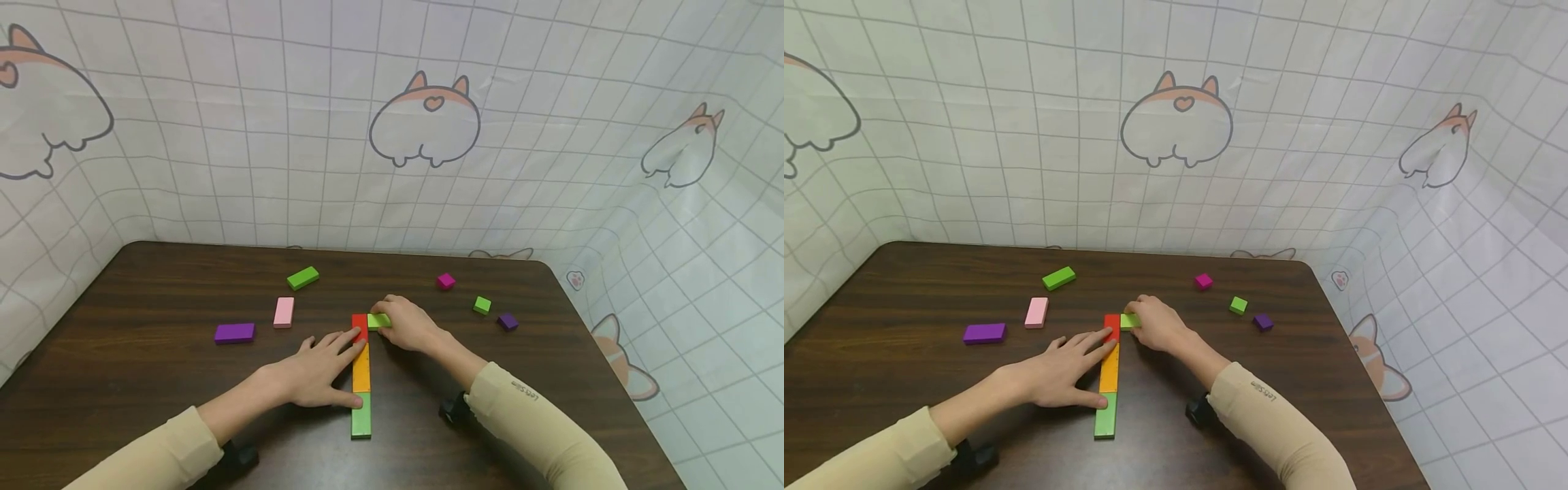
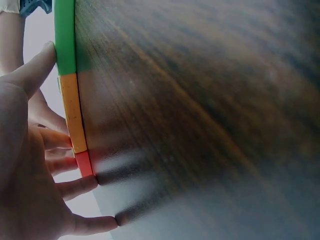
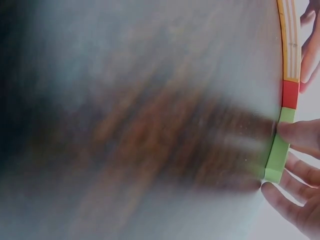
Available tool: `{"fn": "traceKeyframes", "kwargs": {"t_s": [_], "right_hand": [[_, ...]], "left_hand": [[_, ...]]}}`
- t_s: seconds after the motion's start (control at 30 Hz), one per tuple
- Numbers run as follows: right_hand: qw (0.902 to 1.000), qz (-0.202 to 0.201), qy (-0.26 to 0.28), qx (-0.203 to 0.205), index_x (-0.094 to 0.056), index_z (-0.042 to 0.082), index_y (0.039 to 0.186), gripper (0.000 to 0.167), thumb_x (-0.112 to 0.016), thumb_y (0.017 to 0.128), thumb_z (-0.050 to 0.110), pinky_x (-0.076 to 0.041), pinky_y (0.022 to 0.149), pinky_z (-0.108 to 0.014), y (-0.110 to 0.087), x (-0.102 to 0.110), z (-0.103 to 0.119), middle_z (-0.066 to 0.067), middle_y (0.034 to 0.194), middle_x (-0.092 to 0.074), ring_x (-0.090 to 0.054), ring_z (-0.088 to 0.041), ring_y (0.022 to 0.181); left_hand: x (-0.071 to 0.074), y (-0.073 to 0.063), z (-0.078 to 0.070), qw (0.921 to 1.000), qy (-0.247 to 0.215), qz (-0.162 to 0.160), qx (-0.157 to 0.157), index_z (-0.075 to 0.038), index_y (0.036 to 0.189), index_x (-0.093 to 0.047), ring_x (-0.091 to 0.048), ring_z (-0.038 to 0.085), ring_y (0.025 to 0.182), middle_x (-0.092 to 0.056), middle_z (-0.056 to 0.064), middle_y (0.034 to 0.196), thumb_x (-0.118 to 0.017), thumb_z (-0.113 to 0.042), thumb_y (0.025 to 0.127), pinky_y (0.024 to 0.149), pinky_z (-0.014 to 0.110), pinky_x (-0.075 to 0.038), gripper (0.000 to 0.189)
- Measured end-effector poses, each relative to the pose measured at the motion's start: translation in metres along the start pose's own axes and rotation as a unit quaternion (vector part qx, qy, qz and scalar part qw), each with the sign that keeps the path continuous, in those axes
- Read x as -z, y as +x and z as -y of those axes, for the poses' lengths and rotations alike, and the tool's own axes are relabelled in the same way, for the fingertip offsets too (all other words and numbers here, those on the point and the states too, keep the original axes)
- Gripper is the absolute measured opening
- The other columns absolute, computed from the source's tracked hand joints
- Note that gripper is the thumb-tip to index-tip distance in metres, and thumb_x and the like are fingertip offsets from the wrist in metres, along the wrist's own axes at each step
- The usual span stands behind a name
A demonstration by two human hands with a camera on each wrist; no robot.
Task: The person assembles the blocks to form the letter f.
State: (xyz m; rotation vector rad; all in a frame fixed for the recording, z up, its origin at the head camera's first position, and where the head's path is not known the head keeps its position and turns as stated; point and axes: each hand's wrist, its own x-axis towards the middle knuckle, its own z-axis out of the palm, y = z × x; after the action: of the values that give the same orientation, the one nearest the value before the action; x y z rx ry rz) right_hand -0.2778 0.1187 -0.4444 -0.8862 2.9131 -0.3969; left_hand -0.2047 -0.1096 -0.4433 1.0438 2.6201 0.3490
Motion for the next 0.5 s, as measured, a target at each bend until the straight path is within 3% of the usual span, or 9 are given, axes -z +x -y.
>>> {"fn": "traceKeyframes", "kwargs": {"t_s": [0.5], "right_hand": [[1.0000,0.007,0.007,0.002,-0.069,0.006,0.128,0.036,-0.077,0.095,0.016,-0.051,0.098,-0.040,0.0007,0.0017,-0.0001,-0.010,0.124,-0.065,-0.060,-0.026,0.112]], "left_hand": [[0.0021,-0.0006,-0.0015,1.0000,0.002,0.003,0.006,-0.013,0.164,-0.028,-0.023,0.036,0.151,-0.016,0.010,0.170,-0.057,-0.077,0.089,0.109,0.074,-0.023,0.103]]}}
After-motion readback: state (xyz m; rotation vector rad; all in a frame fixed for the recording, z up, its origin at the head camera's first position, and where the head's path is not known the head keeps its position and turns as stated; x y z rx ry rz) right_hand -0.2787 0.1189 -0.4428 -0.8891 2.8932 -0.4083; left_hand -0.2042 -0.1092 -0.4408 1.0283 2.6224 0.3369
